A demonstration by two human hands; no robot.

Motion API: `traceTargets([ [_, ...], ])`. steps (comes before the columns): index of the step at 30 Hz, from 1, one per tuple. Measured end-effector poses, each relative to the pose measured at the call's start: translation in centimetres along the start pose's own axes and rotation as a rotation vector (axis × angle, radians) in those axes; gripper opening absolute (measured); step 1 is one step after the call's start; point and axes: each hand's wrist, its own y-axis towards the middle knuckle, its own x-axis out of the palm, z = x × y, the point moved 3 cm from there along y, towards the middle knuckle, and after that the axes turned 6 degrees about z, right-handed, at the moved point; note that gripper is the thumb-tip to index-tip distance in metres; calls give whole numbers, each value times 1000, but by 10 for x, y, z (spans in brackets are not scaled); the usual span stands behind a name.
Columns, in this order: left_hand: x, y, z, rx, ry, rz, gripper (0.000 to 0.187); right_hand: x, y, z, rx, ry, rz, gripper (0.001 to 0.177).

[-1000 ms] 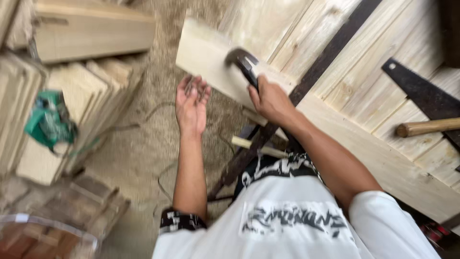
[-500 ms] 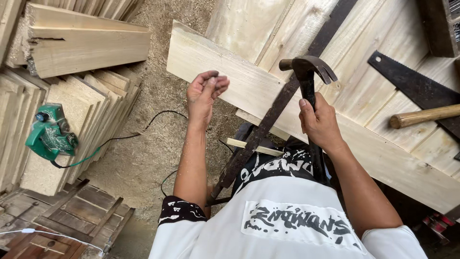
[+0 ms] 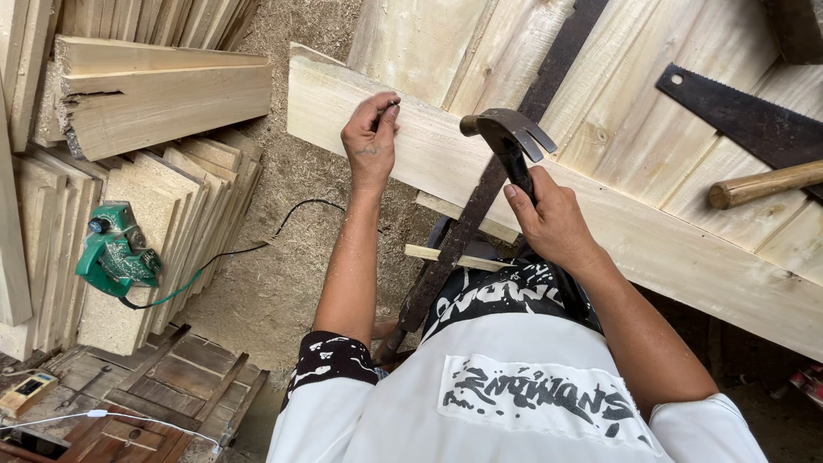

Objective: The person hammers nails into a wooden plank using a hammer. They repeatedly pick up nails, position them on the wood, and strike them with the hammer to secure the plank to a larger wooden structure.

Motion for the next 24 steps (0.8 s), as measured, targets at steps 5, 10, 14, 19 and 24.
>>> traceTargets([
  [5,3,4,-5,283,206,-21,10,0,6,-12,-19,12,-8,28],
  [10,5,7,-6,317,253,-20,9,-3,15,-34,-147,43,38,28],
  [14,6,7,-6,349,289,-10,10,-3,18,-58,-341,135,124,27],
  [19,7,6,-6,363,289,12,9,17,29,-74,-460,177,155,24],
  [24,6,5,-3,384,352,55,10,57,64,-68,-36,-265,-191,26],
])
